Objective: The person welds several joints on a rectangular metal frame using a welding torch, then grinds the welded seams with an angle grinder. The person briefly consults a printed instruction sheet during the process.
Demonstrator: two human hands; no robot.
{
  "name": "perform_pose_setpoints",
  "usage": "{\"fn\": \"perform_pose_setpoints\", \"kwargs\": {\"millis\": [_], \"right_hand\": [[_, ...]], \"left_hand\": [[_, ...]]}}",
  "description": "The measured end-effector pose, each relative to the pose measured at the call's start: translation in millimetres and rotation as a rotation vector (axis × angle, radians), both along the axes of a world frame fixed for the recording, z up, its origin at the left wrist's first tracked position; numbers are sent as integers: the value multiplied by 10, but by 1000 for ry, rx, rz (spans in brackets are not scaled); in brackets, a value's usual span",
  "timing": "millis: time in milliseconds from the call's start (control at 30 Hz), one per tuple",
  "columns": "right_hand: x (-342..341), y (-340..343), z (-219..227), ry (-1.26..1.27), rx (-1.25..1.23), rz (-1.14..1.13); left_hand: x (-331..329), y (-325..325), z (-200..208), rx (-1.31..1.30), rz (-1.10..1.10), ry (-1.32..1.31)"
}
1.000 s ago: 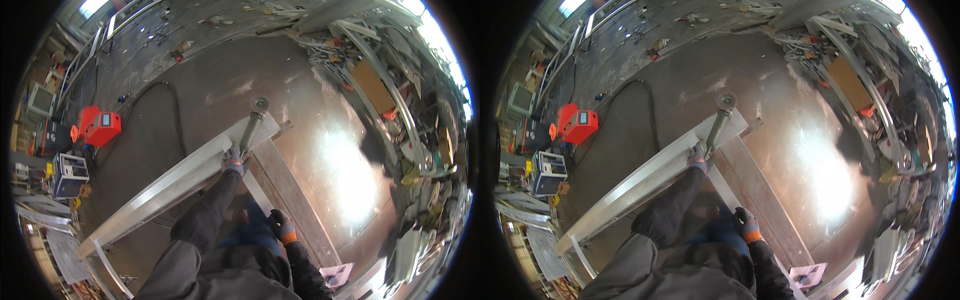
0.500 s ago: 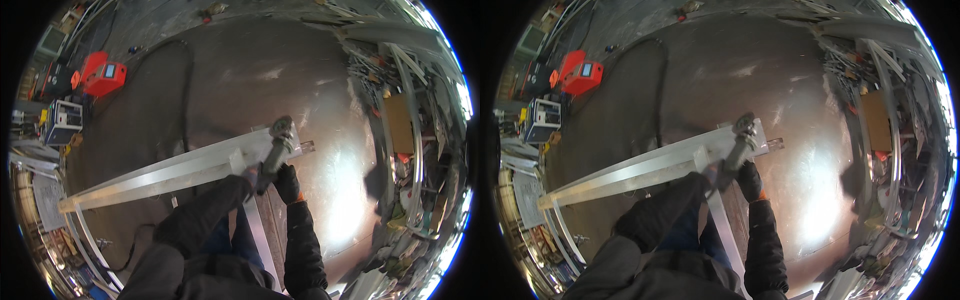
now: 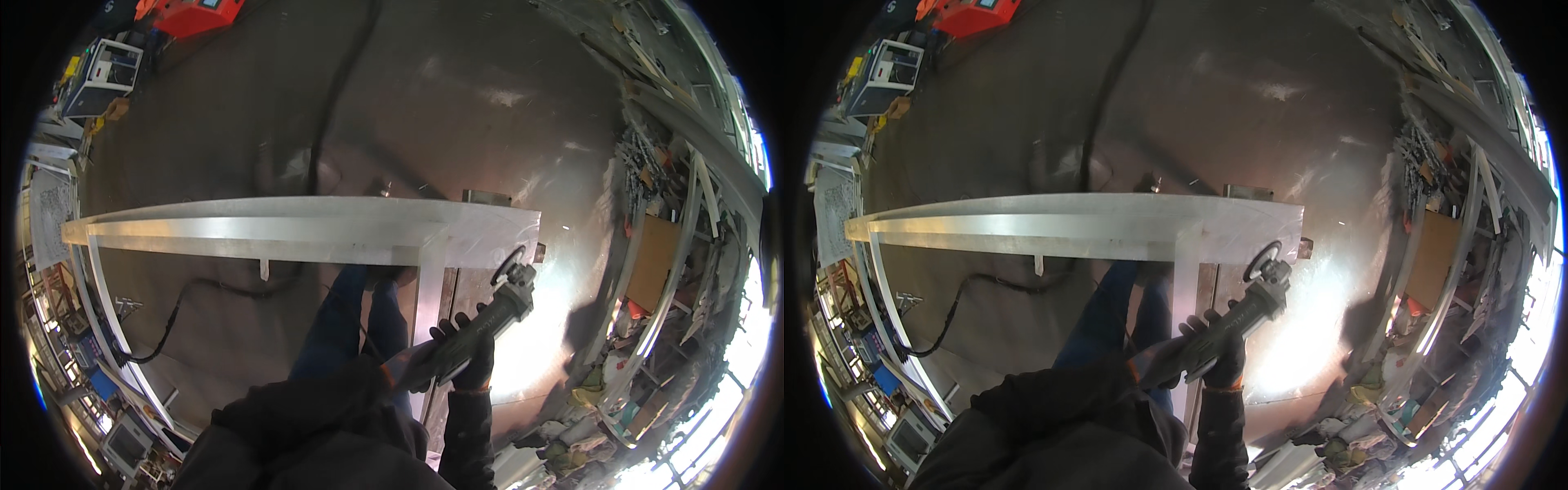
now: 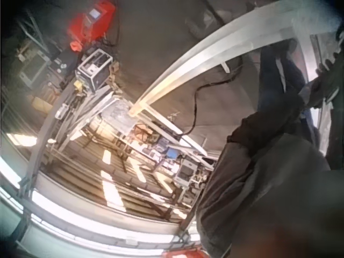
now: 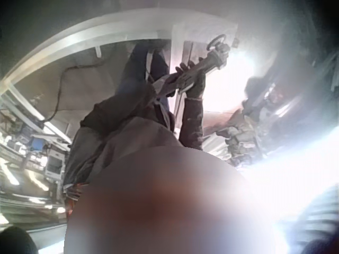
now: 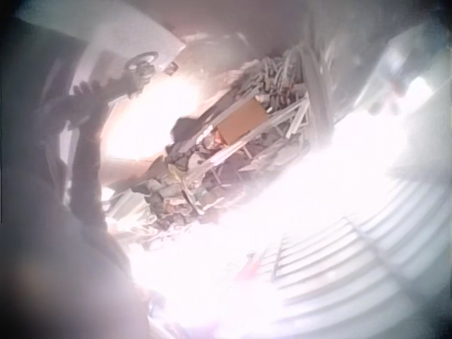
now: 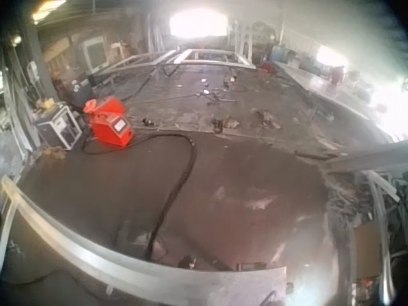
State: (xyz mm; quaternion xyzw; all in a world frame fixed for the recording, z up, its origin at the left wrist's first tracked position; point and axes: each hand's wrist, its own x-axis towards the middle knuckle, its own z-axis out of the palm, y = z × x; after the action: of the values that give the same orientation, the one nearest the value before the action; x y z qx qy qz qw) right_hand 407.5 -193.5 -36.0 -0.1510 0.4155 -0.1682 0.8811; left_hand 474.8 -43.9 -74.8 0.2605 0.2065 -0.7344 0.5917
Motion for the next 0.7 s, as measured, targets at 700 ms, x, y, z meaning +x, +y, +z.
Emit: {"fn": "perform_pose_setpoints", "kwargs": {"millis": [700], "right_hand": [[215, -185, -537, 956, -1235, 995]], "left_hand": [[27, -302, -902, 67, 96, -998]]}}
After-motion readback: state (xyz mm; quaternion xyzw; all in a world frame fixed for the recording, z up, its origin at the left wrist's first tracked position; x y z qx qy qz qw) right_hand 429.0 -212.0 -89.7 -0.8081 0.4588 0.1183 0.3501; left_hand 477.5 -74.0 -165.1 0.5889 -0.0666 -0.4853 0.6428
